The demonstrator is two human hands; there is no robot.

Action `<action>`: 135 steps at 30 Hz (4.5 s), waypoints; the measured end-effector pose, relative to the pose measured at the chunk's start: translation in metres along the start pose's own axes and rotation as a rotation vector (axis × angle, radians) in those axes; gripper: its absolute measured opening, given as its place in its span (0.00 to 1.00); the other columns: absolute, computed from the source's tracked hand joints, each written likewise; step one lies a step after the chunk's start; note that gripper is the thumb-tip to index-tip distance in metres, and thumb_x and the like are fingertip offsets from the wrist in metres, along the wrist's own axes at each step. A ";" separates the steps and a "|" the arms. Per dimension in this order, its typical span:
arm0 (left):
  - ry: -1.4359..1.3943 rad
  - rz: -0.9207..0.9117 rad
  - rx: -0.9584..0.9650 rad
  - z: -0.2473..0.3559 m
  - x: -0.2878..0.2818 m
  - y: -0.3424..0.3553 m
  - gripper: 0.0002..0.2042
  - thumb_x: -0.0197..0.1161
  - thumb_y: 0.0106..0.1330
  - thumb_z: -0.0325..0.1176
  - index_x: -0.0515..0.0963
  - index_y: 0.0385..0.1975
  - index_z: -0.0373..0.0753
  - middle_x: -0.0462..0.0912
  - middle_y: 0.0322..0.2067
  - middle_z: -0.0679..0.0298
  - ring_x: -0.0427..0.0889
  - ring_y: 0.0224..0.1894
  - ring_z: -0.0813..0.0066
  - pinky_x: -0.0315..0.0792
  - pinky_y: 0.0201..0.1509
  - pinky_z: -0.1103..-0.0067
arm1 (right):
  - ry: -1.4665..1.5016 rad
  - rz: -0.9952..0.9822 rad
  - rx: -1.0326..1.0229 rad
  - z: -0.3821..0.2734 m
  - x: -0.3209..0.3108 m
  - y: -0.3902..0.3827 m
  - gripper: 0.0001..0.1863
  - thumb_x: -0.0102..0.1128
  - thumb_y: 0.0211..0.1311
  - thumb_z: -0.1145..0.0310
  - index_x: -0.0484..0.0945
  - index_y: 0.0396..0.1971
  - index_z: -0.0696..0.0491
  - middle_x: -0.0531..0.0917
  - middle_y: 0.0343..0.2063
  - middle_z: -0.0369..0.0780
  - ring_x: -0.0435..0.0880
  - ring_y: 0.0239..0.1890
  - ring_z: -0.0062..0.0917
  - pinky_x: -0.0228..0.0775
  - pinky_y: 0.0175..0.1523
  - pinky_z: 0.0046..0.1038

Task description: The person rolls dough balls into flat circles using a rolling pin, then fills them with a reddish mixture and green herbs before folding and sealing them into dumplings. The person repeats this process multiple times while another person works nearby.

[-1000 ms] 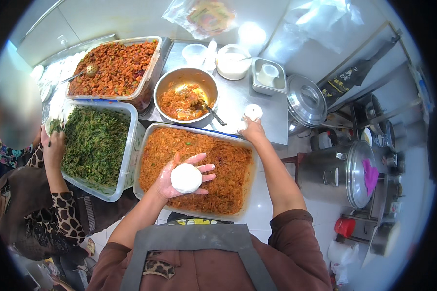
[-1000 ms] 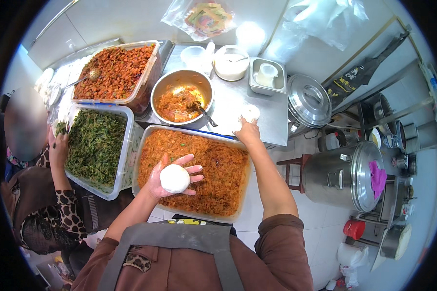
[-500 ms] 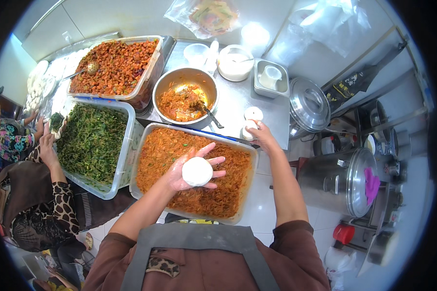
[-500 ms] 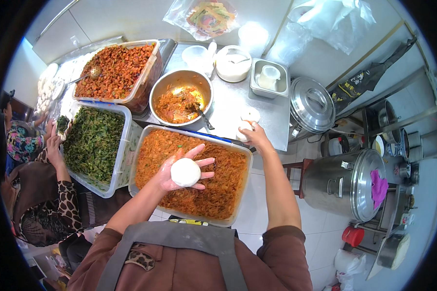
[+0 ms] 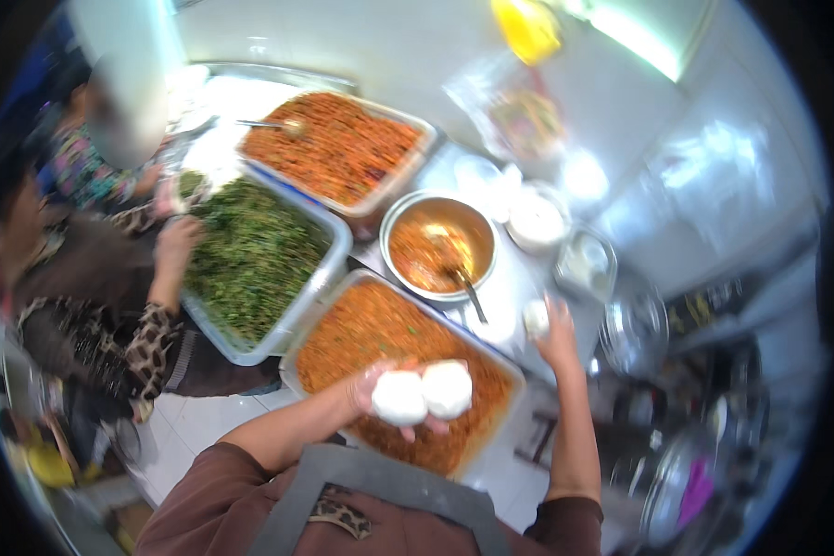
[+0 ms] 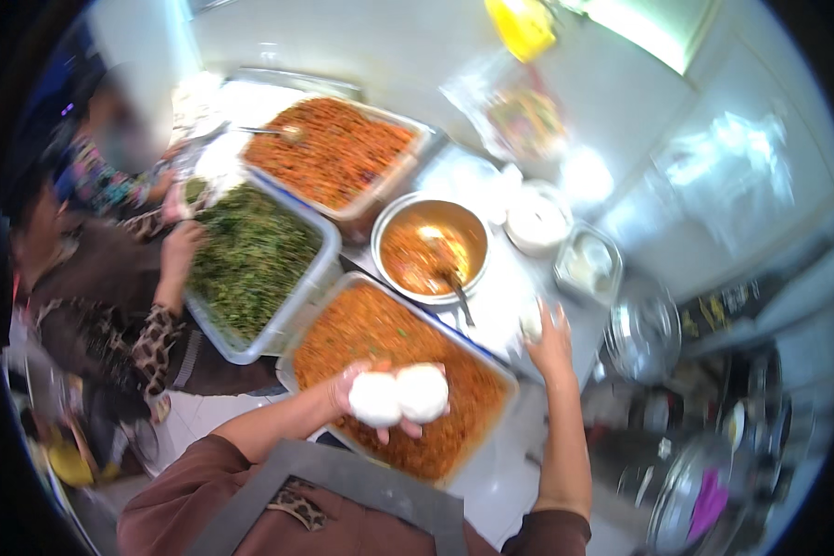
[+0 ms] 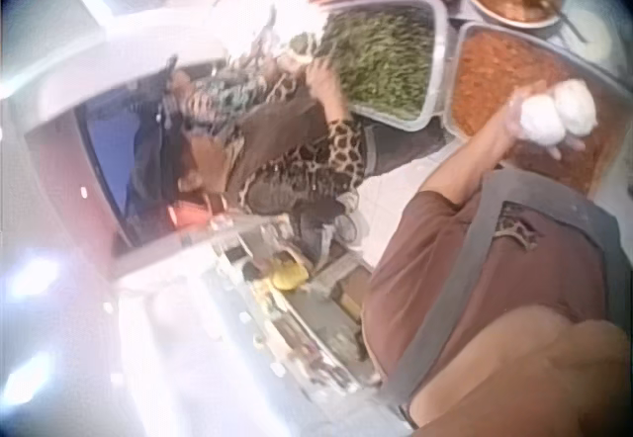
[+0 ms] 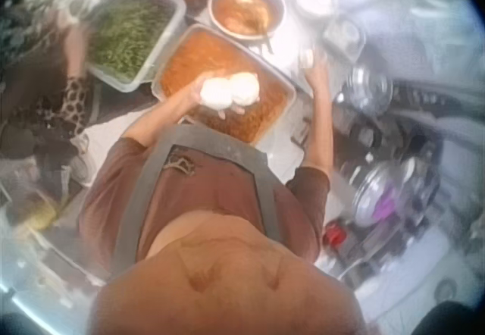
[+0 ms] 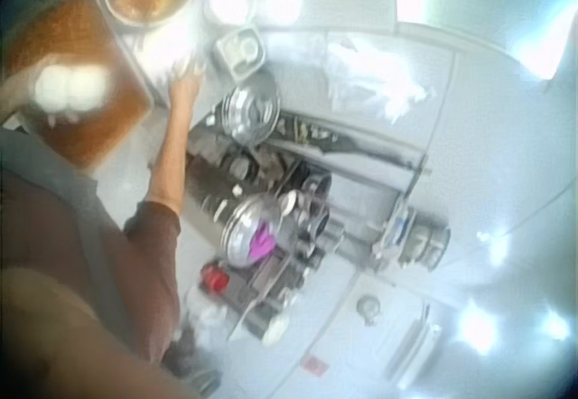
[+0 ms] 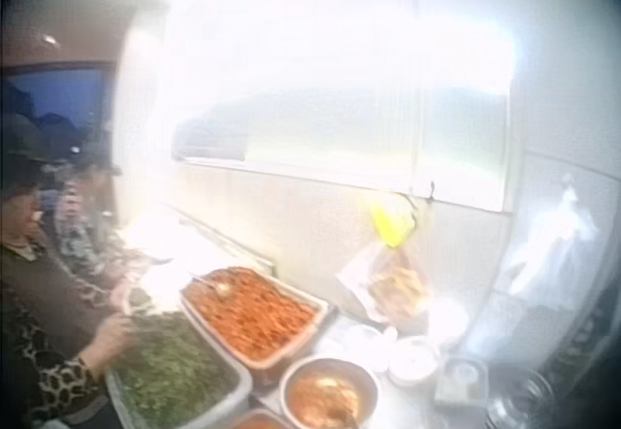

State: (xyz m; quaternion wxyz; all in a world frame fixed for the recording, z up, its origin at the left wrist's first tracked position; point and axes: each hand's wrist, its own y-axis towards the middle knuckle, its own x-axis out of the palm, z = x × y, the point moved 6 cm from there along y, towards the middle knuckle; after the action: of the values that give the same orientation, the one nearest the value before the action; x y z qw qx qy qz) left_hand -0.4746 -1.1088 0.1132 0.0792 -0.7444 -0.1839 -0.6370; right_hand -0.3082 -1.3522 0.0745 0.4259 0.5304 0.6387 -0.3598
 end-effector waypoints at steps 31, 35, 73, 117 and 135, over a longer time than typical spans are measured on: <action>0.181 -0.175 1.010 -0.232 0.092 -0.490 0.38 0.64 0.53 0.38 0.49 0.63 0.55 0.39 0.63 0.45 0.48 0.60 0.30 0.60 0.42 0.34 | 1.600 -1.436 0.109 -0.423 0.155 -0.269 0.36 0.60 0.51 0.53 0.58 0.57 0.51 0.66 0.55 0.48 0.67 0.56 0.41 0.69 0.49 0.36; 0.246 -0.098 1.300 -0.300 0.099 -0.595 0.35 0.60 0.56 0.43 0.50 0.63 0.55 0.41 0.62 0.43 0.48 0.60 0.30 0.59 0.41 0.32 | 1.594 -1.823 0.356 -0.542 0.246 -0.346 0.29 0.53 0.58 0.54 0.60 0.57 0.47 0.63 0.58 0.47 0.63 0.60 0.39 0.66 0.51 0.35; 0.359 0.084 1.231 0.008 0.244 -1.096 0.33 0.49 0.61 0.52 0.46 0.63 0.49 0.46 0.62 0.45 0.50 0.61 0.37 0.64 0.40 0.36 | 2.227 -0.990 0.413 -1.075 0.434 -0.170 0.20 0.45 0.63 0.54 0.65 0.51 0.47 0.70 0.50 0.46 0.69 0.52 0.39 0.69 0.43 0.34; 0.576 0.181 0.840 0.522 0.365 -0.855 0.38 0.49 0.59 0.58 0.40 0.64 0.51 0.40 0.64 0.48 0.45 0.63 0.38 0.60 0.42 0.33 | 0.665 0.107 -0.160 -0.970 0.376 0.563 0.28 0.64 0.44 0.57 0.71 0.44 0.57 0.78 0.37 0.46 0.77 0.41 0.31 0.67 0.46 0.28; 0.060 0.042 1.157 0.651 0.342 -0.814 0.37 0.59 0.57 0.48 0.45 0.63 0.61 0.38 0.63 0.51 0.47 0.62 0.33 0.59 0.43 0.33 | 0.045 -0.037 -0.355 -0.983 0.461 0.806 0.27 0.64 0.46 0.63 0.69 0.50 0.48 0.68 0.50 0.45 0.67 0.53 0.42 0.66 0.53 0.37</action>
State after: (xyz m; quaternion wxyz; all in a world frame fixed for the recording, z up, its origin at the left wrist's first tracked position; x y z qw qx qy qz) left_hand -0.1399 -0.0720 0.2384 0.4910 -0.5650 -0.4852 -0.4520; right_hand 0.2910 -0.1411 0.0139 0.4916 0.4432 0.7112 -0.2370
